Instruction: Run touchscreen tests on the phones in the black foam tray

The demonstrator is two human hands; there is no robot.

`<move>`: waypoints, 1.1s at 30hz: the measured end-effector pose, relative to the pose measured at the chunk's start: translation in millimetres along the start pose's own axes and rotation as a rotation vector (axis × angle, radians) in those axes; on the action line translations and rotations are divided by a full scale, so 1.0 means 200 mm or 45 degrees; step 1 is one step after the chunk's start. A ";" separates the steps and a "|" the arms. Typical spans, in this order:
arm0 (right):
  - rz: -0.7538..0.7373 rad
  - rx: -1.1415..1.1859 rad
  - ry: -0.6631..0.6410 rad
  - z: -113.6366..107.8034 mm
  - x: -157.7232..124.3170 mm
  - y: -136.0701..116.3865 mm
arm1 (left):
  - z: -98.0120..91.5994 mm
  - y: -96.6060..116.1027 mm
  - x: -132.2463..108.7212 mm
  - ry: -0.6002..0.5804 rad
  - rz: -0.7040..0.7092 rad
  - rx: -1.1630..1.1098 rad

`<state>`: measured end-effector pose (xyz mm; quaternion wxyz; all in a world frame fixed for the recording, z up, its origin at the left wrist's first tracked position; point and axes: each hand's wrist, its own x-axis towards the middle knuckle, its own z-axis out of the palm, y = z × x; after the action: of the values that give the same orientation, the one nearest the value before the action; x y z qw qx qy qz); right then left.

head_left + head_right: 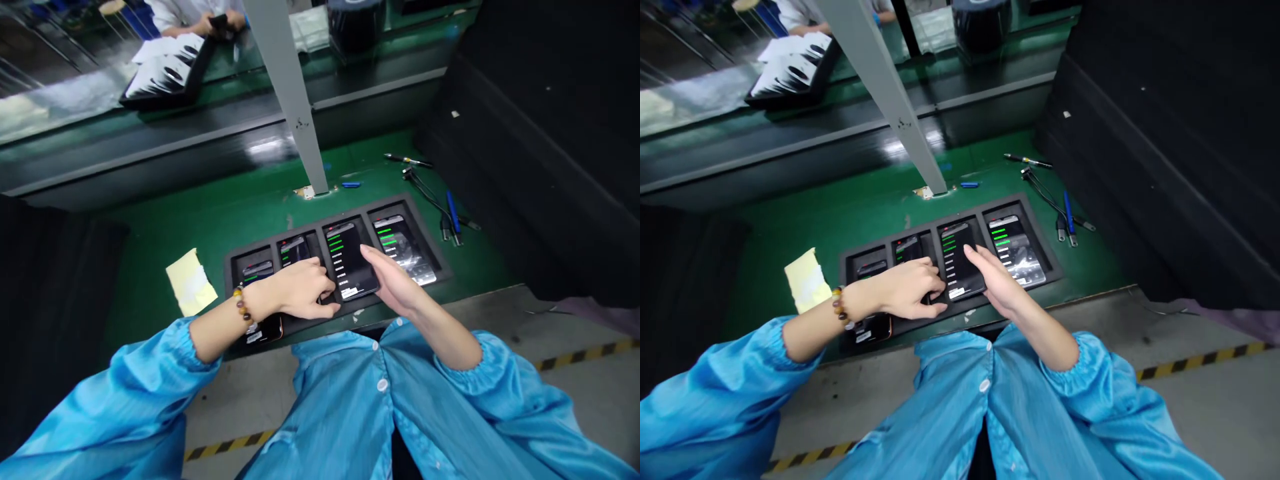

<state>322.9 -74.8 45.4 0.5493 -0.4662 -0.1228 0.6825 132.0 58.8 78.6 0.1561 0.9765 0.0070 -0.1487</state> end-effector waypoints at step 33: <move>-0.776 -1.836 0.260 -0.61 -0.31 -0.17 | 0.14 0.23 -0.64 0.881 -0.920 -0.339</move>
<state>436.8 -157.5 33.9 0.2830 -0.7136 -0.6063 0.2076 4.3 9.9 104.2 0.2062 0.8756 0.4136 0.1406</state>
